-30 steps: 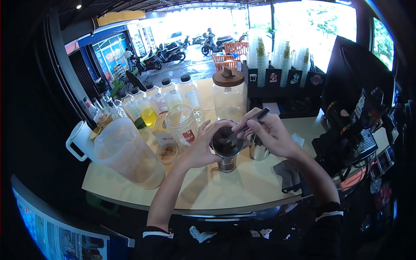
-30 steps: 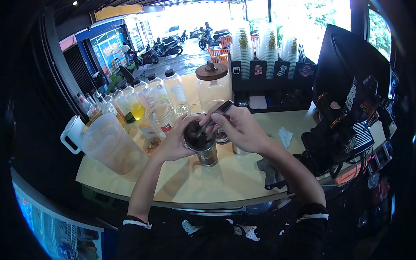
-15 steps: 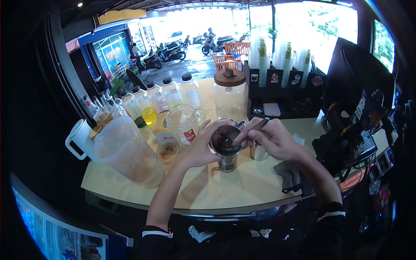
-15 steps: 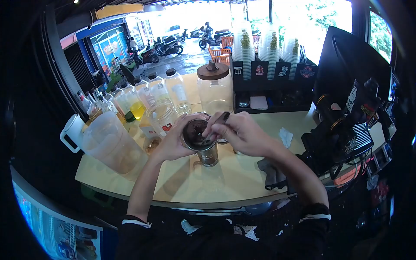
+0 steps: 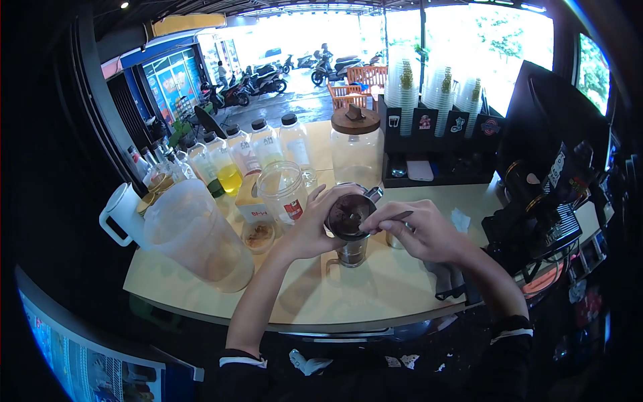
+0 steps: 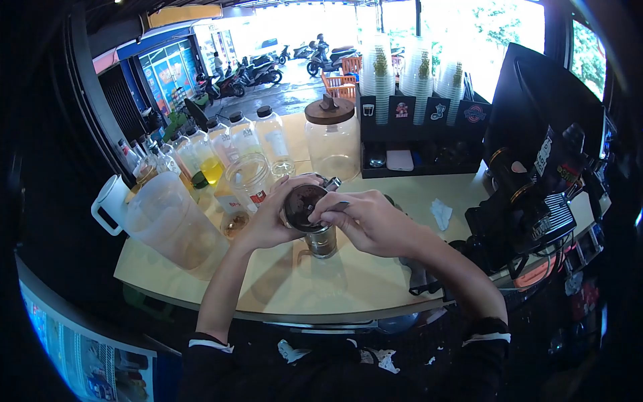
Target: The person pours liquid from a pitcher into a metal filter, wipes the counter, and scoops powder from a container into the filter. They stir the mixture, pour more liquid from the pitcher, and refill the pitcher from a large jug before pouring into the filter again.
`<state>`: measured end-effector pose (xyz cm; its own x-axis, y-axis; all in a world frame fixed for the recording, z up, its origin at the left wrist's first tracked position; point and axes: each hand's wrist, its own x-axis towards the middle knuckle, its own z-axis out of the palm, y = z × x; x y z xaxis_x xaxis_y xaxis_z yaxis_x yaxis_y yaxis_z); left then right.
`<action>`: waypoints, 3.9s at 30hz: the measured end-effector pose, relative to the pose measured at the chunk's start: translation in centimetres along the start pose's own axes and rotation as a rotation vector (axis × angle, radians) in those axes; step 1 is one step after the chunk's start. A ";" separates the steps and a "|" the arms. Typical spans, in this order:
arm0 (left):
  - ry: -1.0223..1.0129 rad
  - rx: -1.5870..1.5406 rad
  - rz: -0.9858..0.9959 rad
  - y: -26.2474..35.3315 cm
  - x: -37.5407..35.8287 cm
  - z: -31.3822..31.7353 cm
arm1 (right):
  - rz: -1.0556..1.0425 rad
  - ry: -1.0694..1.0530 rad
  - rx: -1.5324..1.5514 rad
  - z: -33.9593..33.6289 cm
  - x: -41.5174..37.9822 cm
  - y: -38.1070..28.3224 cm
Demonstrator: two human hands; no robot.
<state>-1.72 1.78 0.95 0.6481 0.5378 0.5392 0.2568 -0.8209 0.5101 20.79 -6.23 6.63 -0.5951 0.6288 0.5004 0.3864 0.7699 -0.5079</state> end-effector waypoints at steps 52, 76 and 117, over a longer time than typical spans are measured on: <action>0.015 0.149 -0.022 1.7 -0.3 0.8 | -0.156 -0.024 -0.022 -1.2 2.9 0.7; 0.027 0.093 -0.044 0.8 -0.1 0.4 | 0.061 0.170 0.244 0.1 2.7 1.3; 0.213 -0.142 -0.399 -0.4 0.0 0.7 | 0.114 0.346 -0.029 6.6 -9.5 7.3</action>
<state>-1.36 2.01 0.29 0.3534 0.8457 0.3999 0.3456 -0.5153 0.7843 24.63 -7.28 -6.42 -0.2756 0.7068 0.6515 0.4595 0.6922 -0.5566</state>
